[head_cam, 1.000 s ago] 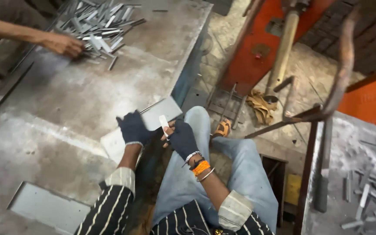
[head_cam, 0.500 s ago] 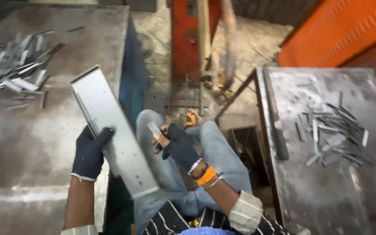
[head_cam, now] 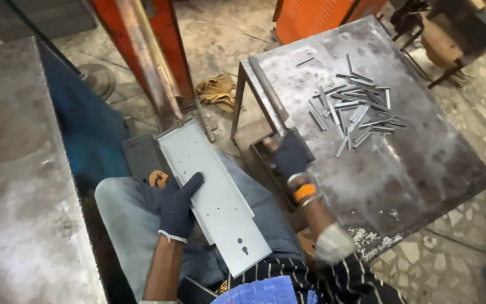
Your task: Spot welding small metal strips to a metal enclosure and using a file to smooth the edges.
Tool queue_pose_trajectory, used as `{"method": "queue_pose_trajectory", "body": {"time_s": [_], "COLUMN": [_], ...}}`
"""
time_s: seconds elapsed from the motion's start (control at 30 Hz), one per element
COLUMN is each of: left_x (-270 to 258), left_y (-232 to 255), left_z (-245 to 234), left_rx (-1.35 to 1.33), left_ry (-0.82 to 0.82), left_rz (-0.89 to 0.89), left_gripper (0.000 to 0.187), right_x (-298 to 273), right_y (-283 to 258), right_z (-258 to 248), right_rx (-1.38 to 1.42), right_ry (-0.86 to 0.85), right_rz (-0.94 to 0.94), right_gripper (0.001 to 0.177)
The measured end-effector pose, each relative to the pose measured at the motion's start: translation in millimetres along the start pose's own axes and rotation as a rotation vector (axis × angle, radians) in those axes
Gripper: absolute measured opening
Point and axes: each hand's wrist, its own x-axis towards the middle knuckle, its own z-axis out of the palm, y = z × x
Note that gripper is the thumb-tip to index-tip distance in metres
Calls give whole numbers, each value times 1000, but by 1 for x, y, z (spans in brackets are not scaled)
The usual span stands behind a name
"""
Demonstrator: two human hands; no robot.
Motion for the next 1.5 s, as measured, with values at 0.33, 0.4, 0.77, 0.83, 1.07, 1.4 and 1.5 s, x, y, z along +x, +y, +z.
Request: {"method": "queue_pose_trajectory", "body": {"time_s": [0.33,0.4,0.77,0.83,1.07,1.4,1.5], "left_x": [1,1,2,3,-8,-1,-3], "left_y": [-7,-9,-6,-8,-6,-22,-21], "left_z": [24,22,17,15,17,7,8], "left_rx": [13,-4,-47,-53,-48,-104,-174], "left_ry": [-40,-19,22,29,48,58,47], "left_rz": [-31,-37,5,18,17,51,79], "left_gripper": [38,39,44,44,41,38,37], "right_x": [53,54,8,7,11,21,14], "right_y": [154,176,311,302,207,139,83], "right_z": [-12,6,72,68,27,-20,-17], "right_rx": [-170,-297,-477,-513,-326,-264,94], "right_ry": [110,66,-68,-65,253,202,136], "right_rz": [621,570,167,87,603,476,312], "right_gripper": [37,29,31,22,45,32,34]}}
